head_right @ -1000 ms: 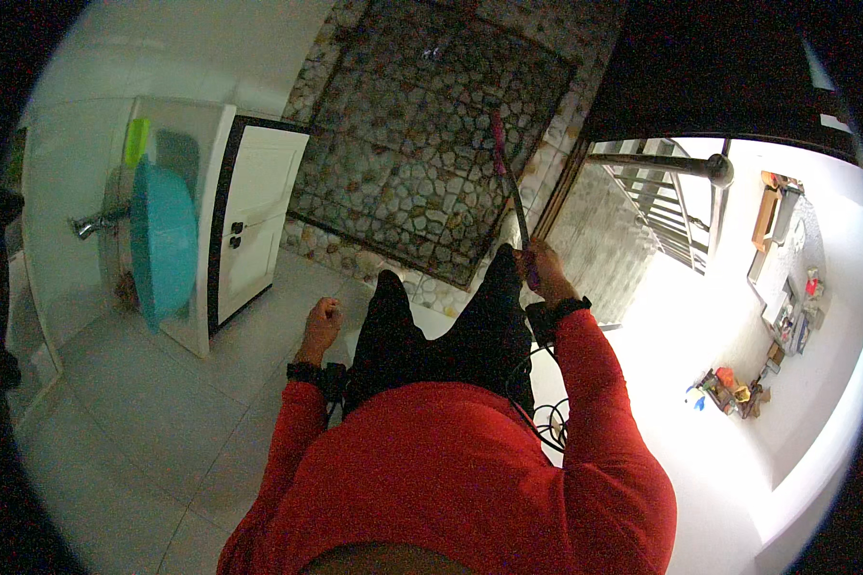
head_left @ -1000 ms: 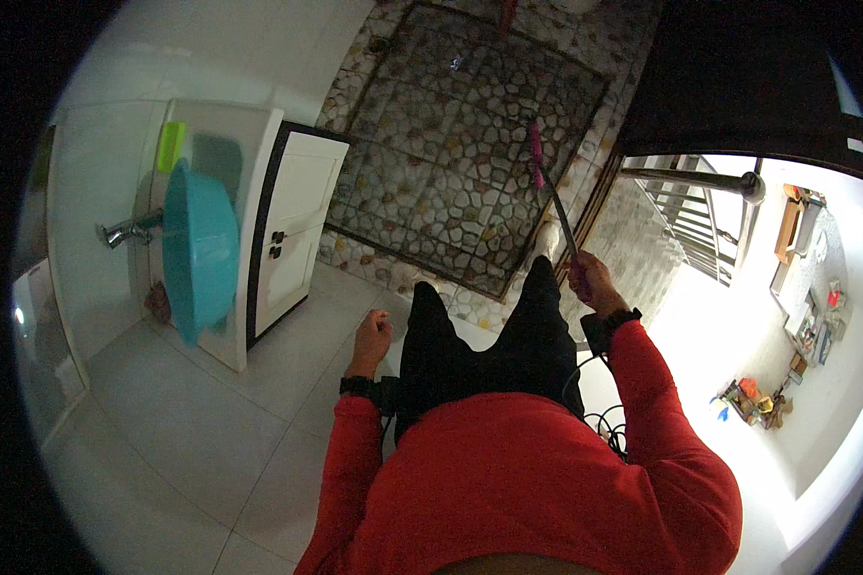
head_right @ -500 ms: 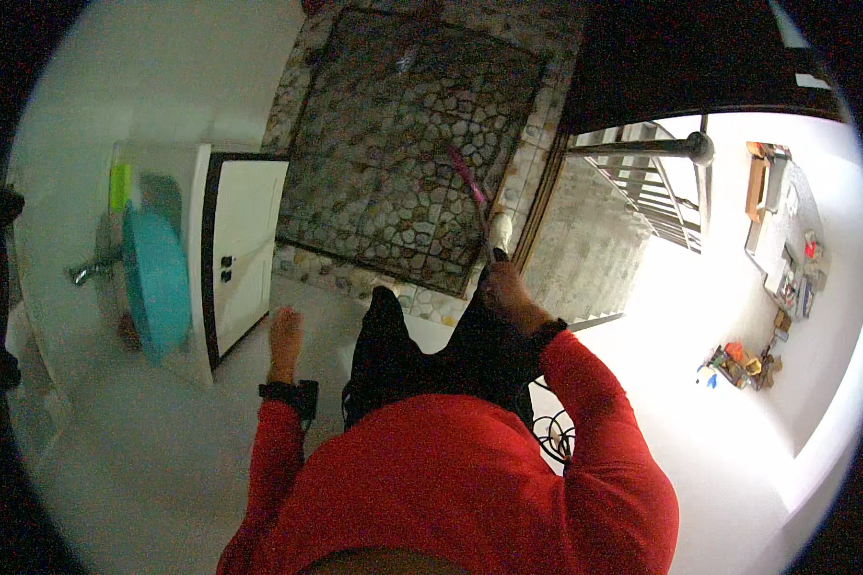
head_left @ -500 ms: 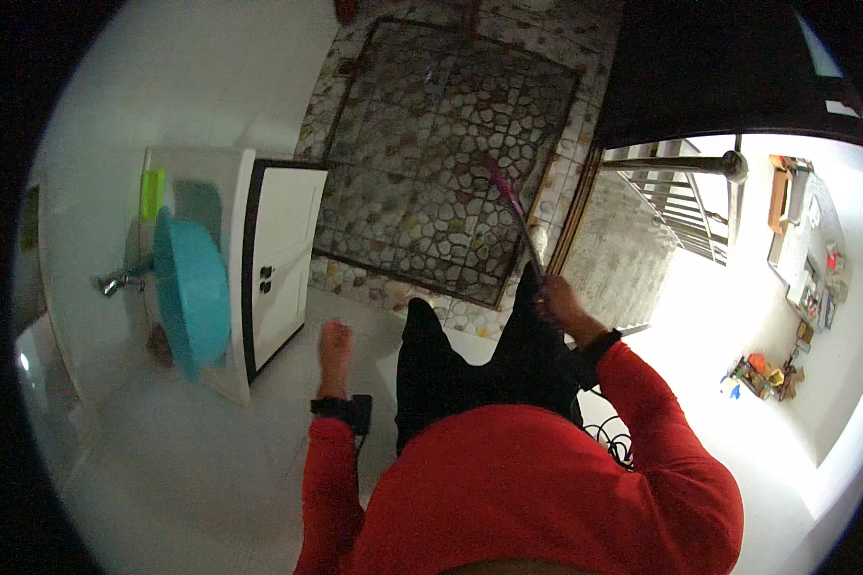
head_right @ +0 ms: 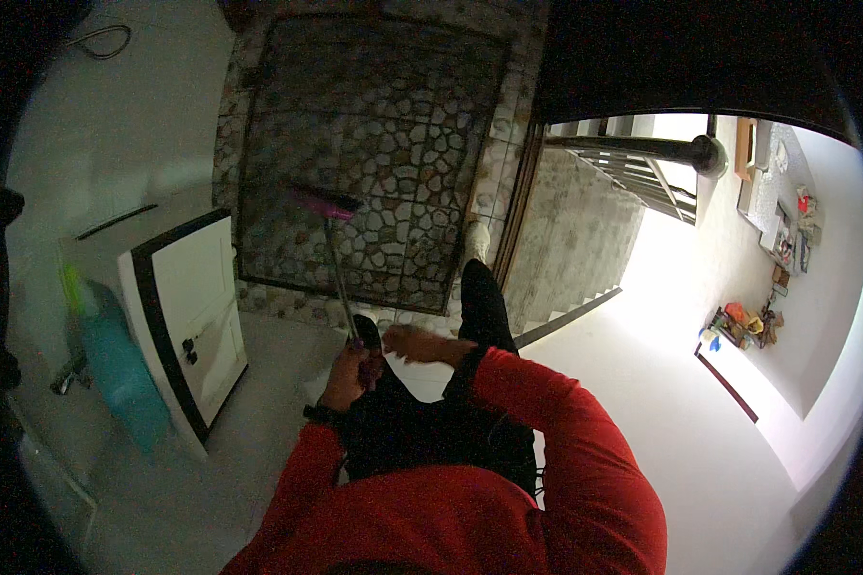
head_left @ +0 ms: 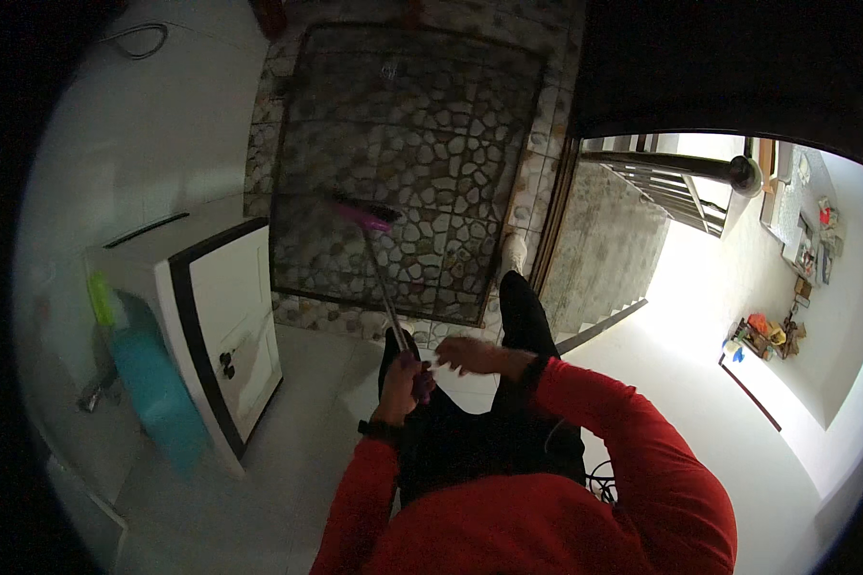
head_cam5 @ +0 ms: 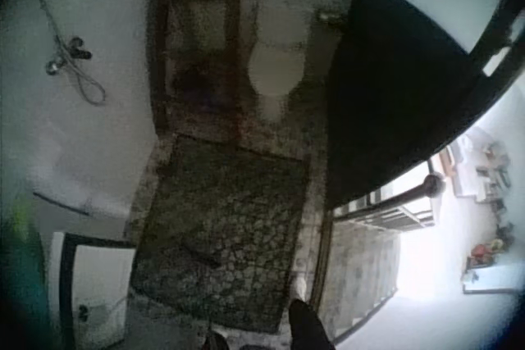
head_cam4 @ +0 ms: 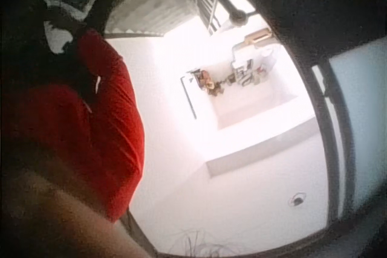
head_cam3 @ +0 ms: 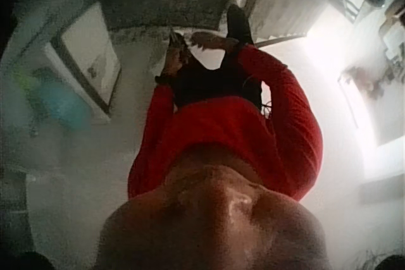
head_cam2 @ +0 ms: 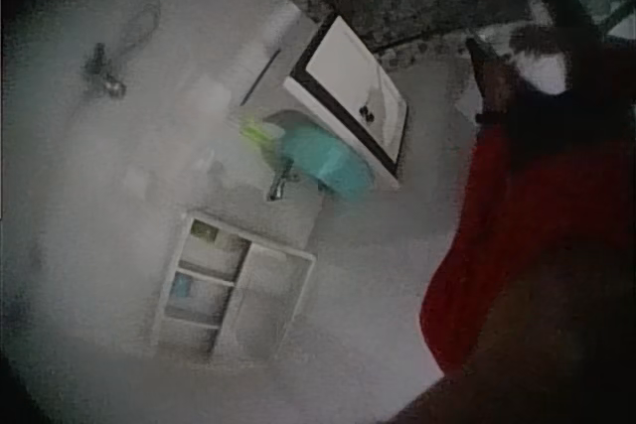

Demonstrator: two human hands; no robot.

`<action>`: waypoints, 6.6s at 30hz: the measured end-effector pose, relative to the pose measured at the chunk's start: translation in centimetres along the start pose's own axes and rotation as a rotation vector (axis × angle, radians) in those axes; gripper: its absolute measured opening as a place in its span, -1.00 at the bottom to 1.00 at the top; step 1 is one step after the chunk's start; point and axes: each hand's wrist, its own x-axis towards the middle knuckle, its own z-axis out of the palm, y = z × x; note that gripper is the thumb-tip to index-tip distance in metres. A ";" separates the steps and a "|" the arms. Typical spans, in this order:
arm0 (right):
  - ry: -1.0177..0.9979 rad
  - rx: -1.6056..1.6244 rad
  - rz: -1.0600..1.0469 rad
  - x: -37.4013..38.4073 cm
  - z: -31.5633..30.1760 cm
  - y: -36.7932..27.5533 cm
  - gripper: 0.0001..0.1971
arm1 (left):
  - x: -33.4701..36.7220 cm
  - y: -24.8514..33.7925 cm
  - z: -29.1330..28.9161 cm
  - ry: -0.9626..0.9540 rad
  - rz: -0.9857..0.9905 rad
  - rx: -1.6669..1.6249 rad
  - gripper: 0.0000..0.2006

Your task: The person sweeps a tiled bathroom floor with a broom, repeatedly refilling a blue basin from the sink and pouring water onto the floor to aid cleaning. The person moves around the room, sweeping different areas and occasionally rinsing the broom in the basin.

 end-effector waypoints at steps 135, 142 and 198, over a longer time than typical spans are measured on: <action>0.848 2.008 0.411 19.4 19.8 60.3 -0.79 | 7.0 -10.3 -9.0 0.550 -0.741 -0.026 -0.77; 0.594 0.885 0.906 20.4 16.2 56.8 -0.80 | 6.4 -11.2 -9.5 0.477 -0.645 0.122 -0.61; 0.163 -0.007 0.939 19.3 27.3 57.9 -0.46 | 6.2 -11.9 -11.5 0.506 -0.757 0.020 -0.62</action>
